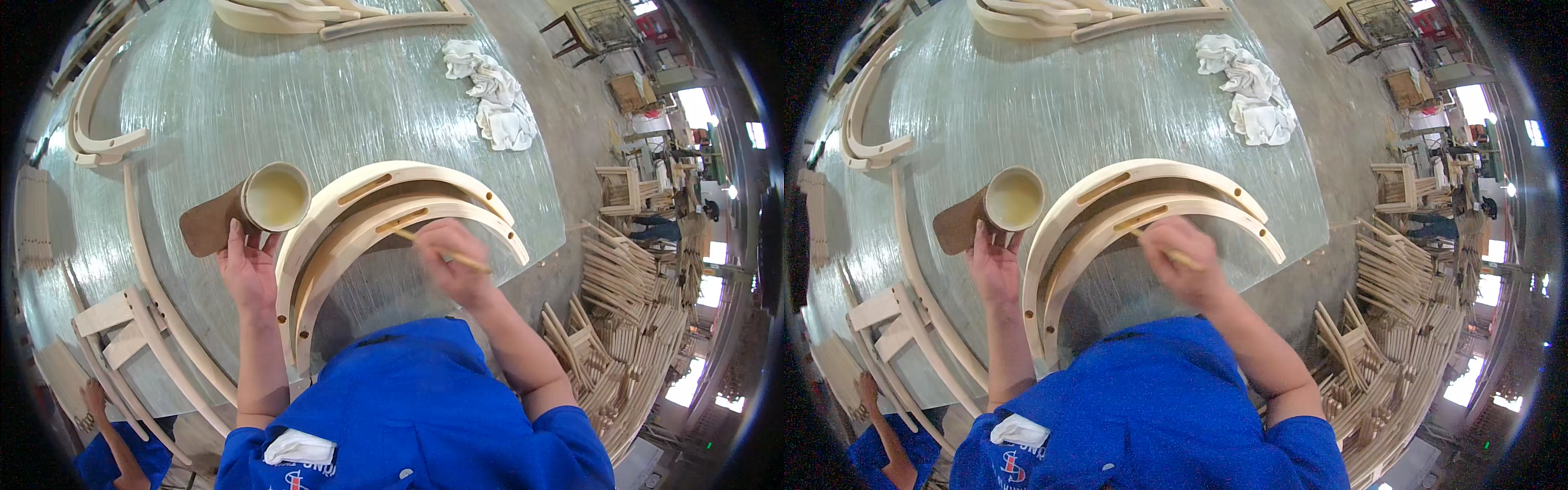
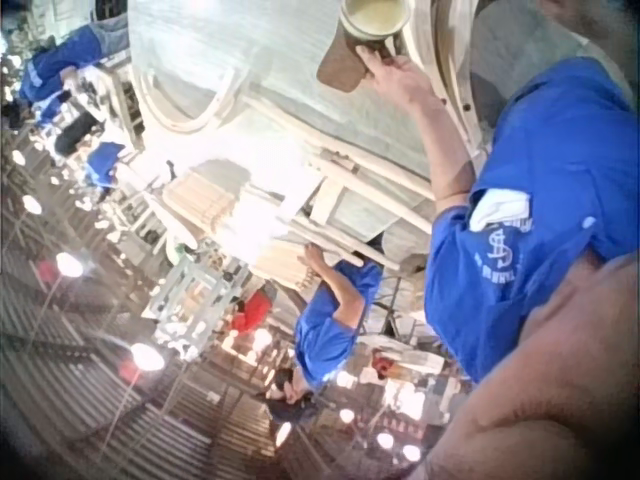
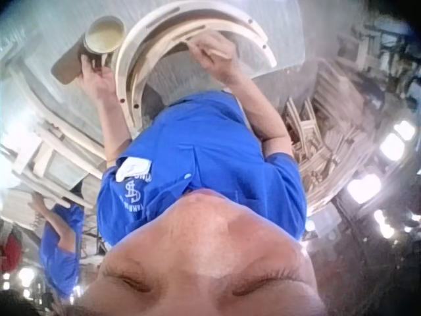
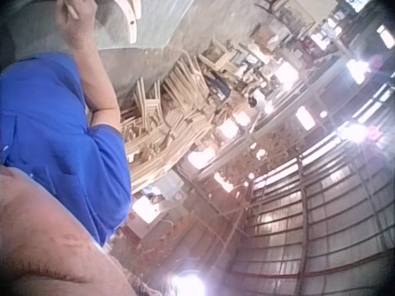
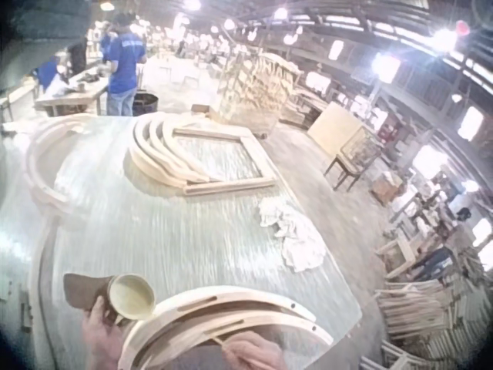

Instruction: The person applies glue to curved wooden chair parts using a small brush and a cup of yellow liquid. They repeatedly dip the brush, apply glue to edges and holes, then place the parts on a plastic-covered table. The person also handles a chair frame and applies glue to its joints.

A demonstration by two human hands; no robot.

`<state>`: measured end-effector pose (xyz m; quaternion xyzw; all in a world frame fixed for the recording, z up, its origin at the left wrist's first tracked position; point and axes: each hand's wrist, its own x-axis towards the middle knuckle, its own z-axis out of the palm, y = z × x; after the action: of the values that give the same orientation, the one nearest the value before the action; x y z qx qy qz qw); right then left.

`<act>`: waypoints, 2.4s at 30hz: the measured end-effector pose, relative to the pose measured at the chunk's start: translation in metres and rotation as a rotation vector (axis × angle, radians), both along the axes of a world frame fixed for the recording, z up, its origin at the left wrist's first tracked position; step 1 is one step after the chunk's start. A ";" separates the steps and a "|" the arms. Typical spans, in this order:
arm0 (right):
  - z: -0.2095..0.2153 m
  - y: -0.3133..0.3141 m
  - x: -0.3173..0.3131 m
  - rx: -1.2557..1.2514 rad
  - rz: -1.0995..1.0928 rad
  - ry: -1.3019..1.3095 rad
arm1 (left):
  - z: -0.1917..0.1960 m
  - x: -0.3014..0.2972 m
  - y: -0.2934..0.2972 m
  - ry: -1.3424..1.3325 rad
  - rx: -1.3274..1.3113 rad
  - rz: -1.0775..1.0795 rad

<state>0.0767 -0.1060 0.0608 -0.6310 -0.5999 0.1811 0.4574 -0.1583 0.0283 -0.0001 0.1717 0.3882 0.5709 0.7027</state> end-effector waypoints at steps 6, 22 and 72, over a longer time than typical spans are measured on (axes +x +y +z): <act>0.009 -0.016 0.017 -0.092 -0.188 -0.226 | -0.009 -0.010 -0.001 -0.018 0.050 0.025; 0.020 -0.038 0.075 -0.018 0.325 -0.429 | 0.040 0.027 -0.046 0.051 0.095 -0.141; -0.045 -0.041 0.183 -0.492 0.037 -0.422 | 0.006 -0.028 -0.107 1.692 0.498 -0.702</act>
<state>0.2592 -0.1469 0.0162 -0.7353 -0.6311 0.1940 0.1532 -0.1867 -0.0792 0.0062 0.7803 0.5619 0.0797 0.2628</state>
